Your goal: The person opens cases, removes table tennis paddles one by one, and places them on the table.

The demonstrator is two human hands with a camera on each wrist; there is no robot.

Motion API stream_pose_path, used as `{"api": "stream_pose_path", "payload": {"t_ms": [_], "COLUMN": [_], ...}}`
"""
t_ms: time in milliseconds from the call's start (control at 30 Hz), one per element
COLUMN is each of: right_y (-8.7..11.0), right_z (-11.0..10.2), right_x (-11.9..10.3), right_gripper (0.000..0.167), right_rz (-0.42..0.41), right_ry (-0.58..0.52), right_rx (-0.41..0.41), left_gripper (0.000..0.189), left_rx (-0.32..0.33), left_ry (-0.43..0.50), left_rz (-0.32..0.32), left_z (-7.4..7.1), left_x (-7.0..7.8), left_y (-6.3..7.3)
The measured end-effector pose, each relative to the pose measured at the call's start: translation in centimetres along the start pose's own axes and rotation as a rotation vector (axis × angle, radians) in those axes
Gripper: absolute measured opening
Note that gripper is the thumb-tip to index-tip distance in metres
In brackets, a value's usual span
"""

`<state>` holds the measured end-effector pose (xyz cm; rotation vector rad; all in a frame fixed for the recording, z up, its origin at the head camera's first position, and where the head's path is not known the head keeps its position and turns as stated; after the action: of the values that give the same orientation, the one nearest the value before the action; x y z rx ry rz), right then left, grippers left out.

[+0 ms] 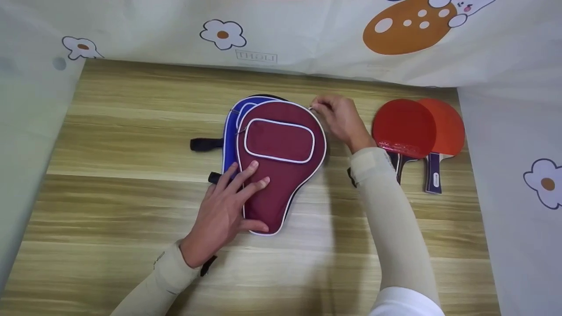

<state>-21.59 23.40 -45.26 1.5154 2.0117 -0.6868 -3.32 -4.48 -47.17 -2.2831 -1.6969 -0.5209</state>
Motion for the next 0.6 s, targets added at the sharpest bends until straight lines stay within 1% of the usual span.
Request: {"api": "stream_pose_path", "payload": {"t_ms": [67, 133, 267, 333, 467, 600], "right_y": [0.8, 1.5, 2.8, 3.5, 5.4, 7.5], "right_z": [-0.3, -0.5, -0.7, -0.8, -1.0, -1.0], "right_x": [0.4, 0.7, 1.0, 1.0, 0.8, 0.9], "right_gripper": [0.024, 0.022, 0.021, 0.020, 0.015, 0.009], "right_rz": [0.026, 0.030, -0.020, -0.065, -0.156, -0.196], "right_ry": [-0.028, -0.042, -0.053, -0.024, 0.069, 0.125], "right_rx": [0.003, 0.005, 0.015, 0.029, 0.075, 0.091], "left_gripper": [0.096, 0.096, 0.095, 0.095, 0.095, 0.095], "left_rx": [0.004, 0.007, 0.005, -0.004, -0.018, -0.013], "left_ry": [0.011, 0.017, 0.031, 0.036, 0.037, 0.037], "left_rz": [0.002, 0.003, 0.002, -0.001, -0.002, -0.001], "left_z": [0.0, -0.1, -0.1, -0.1, 0.0, 0.0], "left_x": [-0.1, -0.1, -0.2, -0.2, -0.3, -0.4], "left_y": [0.0, 0.0, -0.1, 0.0, 0.0, 0.1]}}
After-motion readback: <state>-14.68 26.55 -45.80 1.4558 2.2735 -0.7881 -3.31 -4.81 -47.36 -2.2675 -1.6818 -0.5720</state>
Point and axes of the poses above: each hand's wrist, its own y-axis away from the middle knuckle, its own z-axis out of the palm, x = y × z, the point moved 3 cm from there along -y, towards the middle knuckle, and after that the axes turned 8 degrees about -z, right-handed, at the moved point
